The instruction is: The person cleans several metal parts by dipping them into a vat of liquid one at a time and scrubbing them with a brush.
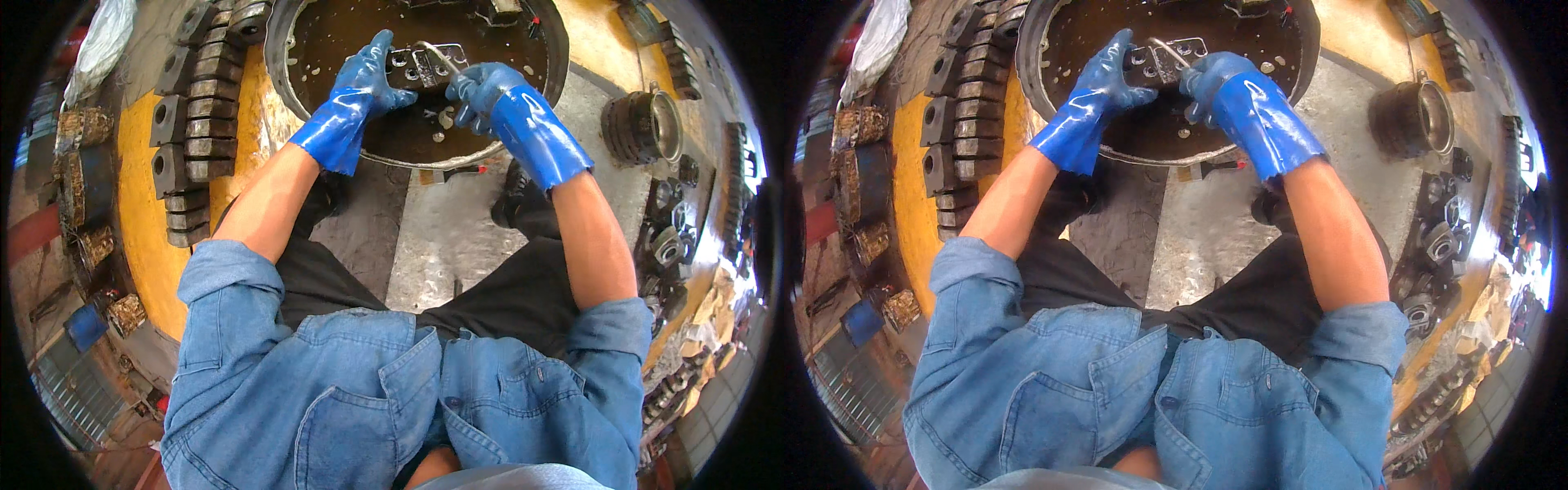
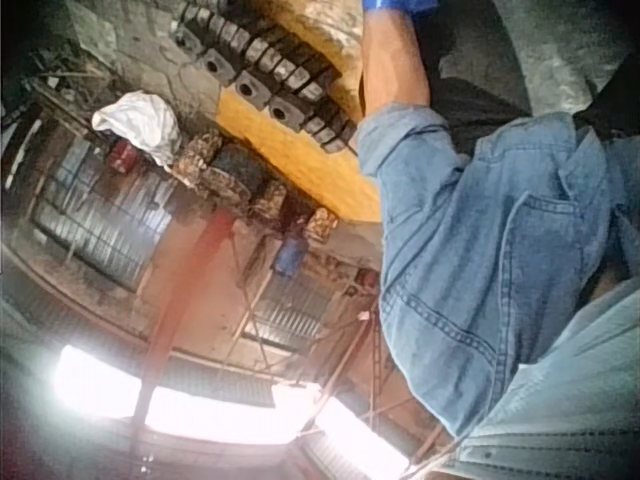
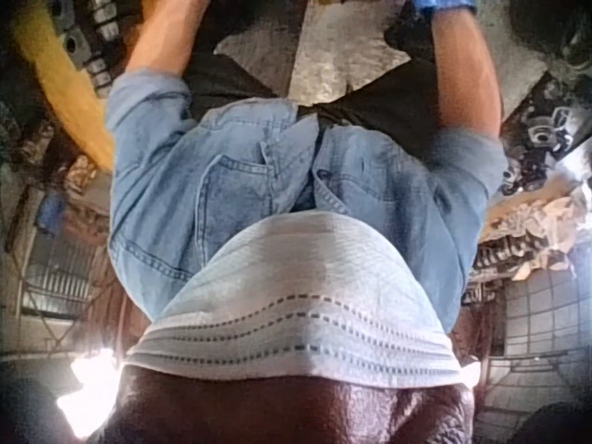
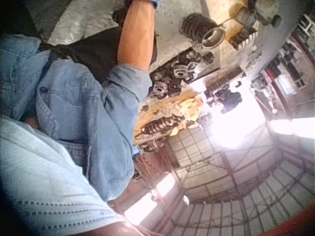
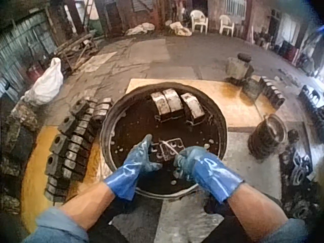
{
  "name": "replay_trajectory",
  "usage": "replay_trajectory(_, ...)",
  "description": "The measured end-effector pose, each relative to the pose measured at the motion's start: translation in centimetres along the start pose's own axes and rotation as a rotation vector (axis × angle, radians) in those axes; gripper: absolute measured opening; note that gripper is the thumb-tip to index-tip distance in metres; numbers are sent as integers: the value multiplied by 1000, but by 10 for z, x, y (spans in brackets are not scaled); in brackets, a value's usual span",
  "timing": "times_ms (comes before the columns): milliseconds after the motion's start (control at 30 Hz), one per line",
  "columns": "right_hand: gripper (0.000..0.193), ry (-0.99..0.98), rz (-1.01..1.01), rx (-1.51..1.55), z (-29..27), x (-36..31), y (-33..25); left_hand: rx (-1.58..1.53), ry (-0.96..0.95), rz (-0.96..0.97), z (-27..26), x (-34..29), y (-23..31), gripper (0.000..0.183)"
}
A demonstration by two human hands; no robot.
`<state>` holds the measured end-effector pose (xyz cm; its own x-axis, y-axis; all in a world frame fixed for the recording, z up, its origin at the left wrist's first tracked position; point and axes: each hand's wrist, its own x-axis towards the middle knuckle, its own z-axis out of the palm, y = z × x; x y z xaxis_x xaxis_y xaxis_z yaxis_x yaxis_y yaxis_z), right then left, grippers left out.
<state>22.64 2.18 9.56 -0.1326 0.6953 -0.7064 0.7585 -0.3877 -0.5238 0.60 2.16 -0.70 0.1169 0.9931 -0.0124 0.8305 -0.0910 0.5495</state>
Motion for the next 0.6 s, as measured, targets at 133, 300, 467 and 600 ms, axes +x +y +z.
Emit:
replay_trajectory(133, 28, -1, 14, -3, 2, 8, -8, -37, -16, -5, 0, 2, 1, 116)
replay_trajectory(300, 29, -17, 8, -3, 4, 11, -9, 14, 12, -12, 6, 3, -5, 117)
replay_trajectory(467, 31, -89, 3, 61, 7, 14, -13, -18, -2, -14, 1, 2, 1, 117)
replay_trajectory(600, 32, -115, 9, 24, 13, 8, -22, -31, -9, -40, -2, 1, 3, 116)
